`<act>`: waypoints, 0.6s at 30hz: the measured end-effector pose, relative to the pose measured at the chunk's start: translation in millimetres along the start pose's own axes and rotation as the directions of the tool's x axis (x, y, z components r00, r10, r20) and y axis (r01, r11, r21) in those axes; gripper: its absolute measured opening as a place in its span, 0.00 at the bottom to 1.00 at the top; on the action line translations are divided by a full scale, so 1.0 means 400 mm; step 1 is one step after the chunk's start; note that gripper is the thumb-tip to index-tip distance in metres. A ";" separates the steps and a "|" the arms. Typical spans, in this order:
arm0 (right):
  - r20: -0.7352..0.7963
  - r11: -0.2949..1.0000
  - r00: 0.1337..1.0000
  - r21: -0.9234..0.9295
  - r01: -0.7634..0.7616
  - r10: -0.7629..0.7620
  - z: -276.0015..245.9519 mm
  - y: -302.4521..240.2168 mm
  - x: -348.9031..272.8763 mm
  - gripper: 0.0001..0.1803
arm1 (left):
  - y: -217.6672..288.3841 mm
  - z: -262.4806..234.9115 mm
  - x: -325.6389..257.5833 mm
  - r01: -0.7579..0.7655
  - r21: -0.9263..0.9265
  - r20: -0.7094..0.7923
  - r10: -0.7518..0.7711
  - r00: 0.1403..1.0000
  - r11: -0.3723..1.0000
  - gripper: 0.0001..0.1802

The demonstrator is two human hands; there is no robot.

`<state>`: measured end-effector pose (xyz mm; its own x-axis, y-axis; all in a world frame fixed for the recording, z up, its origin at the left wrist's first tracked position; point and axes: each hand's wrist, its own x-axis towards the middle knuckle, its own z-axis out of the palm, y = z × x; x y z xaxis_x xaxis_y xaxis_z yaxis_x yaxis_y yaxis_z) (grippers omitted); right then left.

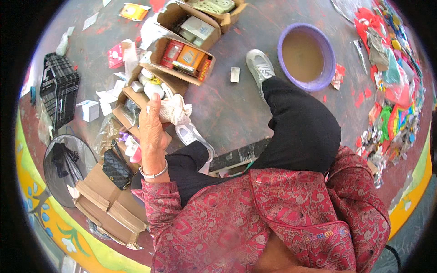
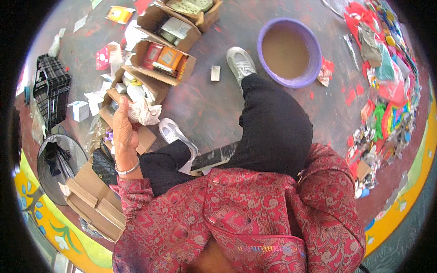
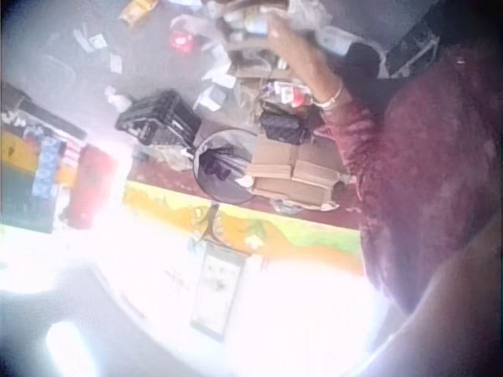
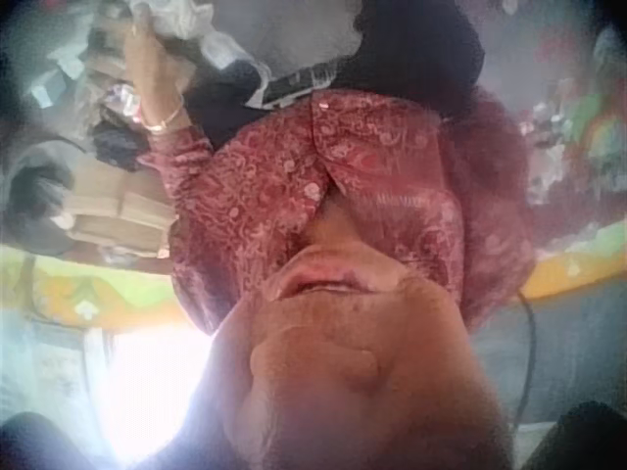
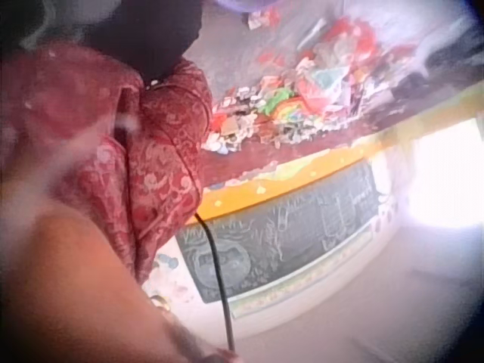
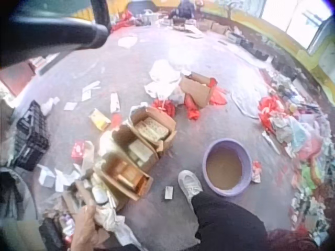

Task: The person sits on the floor and sorts various items, including a calculator, a white plastic object, and small toys, into cardboard boxes. They use a white cloth to wipe the calculator and other items before placing them into the boxes.

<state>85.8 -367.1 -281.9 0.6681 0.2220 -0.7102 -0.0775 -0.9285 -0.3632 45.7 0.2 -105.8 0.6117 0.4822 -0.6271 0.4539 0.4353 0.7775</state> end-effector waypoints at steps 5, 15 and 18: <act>0.061 1.000 0.998 -0.015 -0.016 0.017 0.012 0.038 -0.029 0.14 | -0.031 -0.057 0.020 -0.018 0.229 -0.028 0.025 0.999 0.973 0.05; 0.115 0.996 0.993 -0.075 0.039 -0.030 0.011 0.088 -0.068 0.13 | -0.339 -0.012 -0.097 -0.340 0.940 0.330 0.193 0.924 0.020 0.20; 0.106 0.996 0.994 -0.075 0.043 -0.035 -0.001 0.102 -0.077 0.13 | -0.422 0.005 -0.217 -0.551 0.795 0.519 -0.185 0.834 -0.254 0.10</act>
<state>62.3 -412.1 -274.5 0.5878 0.2845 -0.7573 0.0071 -0.9379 -0.3468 -82.8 -116.6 -182.3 0.7625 -0.0730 -0.6428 0.0624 -0.9807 0.1854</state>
